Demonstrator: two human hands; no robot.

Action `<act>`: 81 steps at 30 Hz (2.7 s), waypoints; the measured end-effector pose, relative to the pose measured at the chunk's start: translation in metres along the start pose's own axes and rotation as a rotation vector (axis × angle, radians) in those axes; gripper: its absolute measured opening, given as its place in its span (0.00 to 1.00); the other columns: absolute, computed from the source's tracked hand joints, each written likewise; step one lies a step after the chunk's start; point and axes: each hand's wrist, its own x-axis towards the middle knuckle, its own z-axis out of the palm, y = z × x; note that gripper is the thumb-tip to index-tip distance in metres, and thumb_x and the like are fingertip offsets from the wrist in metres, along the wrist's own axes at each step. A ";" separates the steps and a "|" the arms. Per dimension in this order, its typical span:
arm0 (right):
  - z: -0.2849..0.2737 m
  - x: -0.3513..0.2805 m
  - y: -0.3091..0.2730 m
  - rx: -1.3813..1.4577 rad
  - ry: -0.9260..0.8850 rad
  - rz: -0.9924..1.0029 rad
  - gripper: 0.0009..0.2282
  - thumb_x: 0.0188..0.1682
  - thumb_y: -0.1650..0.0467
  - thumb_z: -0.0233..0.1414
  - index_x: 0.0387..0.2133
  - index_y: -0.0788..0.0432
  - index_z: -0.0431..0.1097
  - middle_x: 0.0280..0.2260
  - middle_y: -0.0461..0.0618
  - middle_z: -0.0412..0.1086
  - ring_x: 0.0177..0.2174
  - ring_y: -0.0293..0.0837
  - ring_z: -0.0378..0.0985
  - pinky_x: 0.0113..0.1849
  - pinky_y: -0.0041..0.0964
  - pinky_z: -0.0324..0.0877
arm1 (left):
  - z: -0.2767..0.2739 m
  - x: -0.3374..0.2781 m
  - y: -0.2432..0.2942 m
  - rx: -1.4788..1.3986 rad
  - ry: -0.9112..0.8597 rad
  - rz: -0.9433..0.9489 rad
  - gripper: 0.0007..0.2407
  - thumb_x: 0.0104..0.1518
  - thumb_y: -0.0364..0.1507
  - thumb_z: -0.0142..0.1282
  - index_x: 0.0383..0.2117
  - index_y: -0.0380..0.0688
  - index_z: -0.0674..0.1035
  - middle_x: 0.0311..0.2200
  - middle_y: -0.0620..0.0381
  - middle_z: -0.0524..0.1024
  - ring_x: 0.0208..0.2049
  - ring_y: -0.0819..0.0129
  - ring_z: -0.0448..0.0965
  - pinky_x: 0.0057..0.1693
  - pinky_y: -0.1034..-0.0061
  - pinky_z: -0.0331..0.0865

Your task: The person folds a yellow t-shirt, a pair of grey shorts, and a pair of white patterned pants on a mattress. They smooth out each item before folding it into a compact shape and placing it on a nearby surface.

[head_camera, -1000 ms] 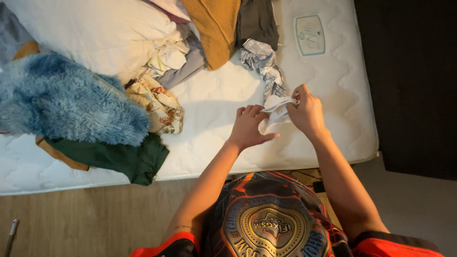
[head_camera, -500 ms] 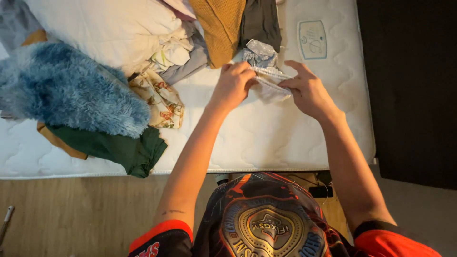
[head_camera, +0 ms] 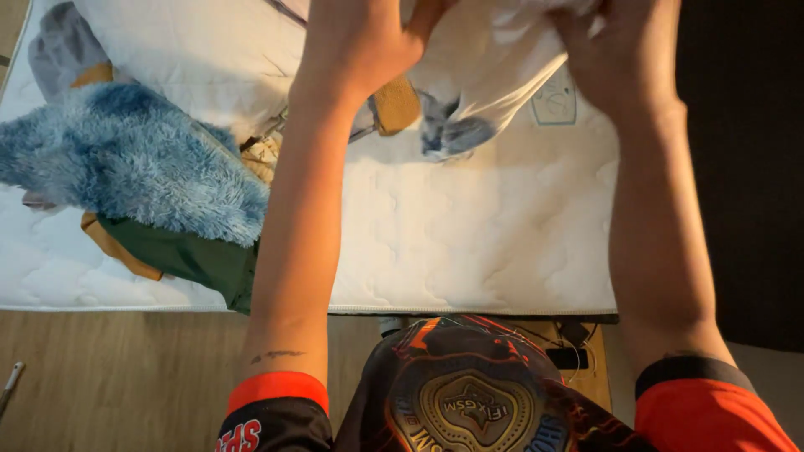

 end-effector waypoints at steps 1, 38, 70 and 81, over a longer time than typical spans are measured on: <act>0.005 -0.001 0.002 -0.141 -0.040 -0.044 0.10 0.51 0.88 0.64 0.43 0.77 0.73 0.36 0.64 0.76 0.30 0.53 0.77 0.37 0.45 0.75 | -0.006 0.000 0.002 0.017 -0.012 0.013 0.11 0.55 0.34 0.71 0.39 0.43 0.84 0.32 0.51 0.82 0.29 0.53 0.77 0.40 0.61 0.68; 0.254 -0.114 0.073 1.515 0.015 0.883 0.11 0.52 0.70 0.56 0.47 0.60 0.71 0.41 0.47 0.71 0.40 0.38 0.69 0.42 0.31 0.64 | -0.158 -0.070 -0.026 -0.045 -0.132 -0.196 0.03 0.58 0.16 0.60 0.34 0.26 0.79 0.27 0.47 0.75 0.23 0.62 0.61 0.34 0.69 0.61; 0.213 -0.218 0.036 1.467 -0.390 1.100 0.15 0.48 0.71 0.58 0.47 0.68 0.74 0.41 0.56 0.75 0.37 0.45 0.76 0.44 0.36 0.72 | -0.183 -0.058 0.005 -0.106 -0.502 -0.214 0.06 0.44 0.12 0.62 0.27 0.17 0.77 0.49 0.31 0.80 0.25 0.55 0.67 0.34 0.68 0.61; 0.222 -0.169 0.033 0.819 -0.176 0.481 0.11 0.50 0.68 0.59 0.21 0.62 0.72 0.62 0.51 0.53 0.61 0.51 0.52 0.63 0.50 0.47 | -0.236 -0.152 0.028 -0.143 -0.415 -0.678 0.07 0.45 0.13 0.59 0.30 0.22 0.75 0.41 0.44 0.76 0.29 0.61 0.66 0.37 0.73 0.62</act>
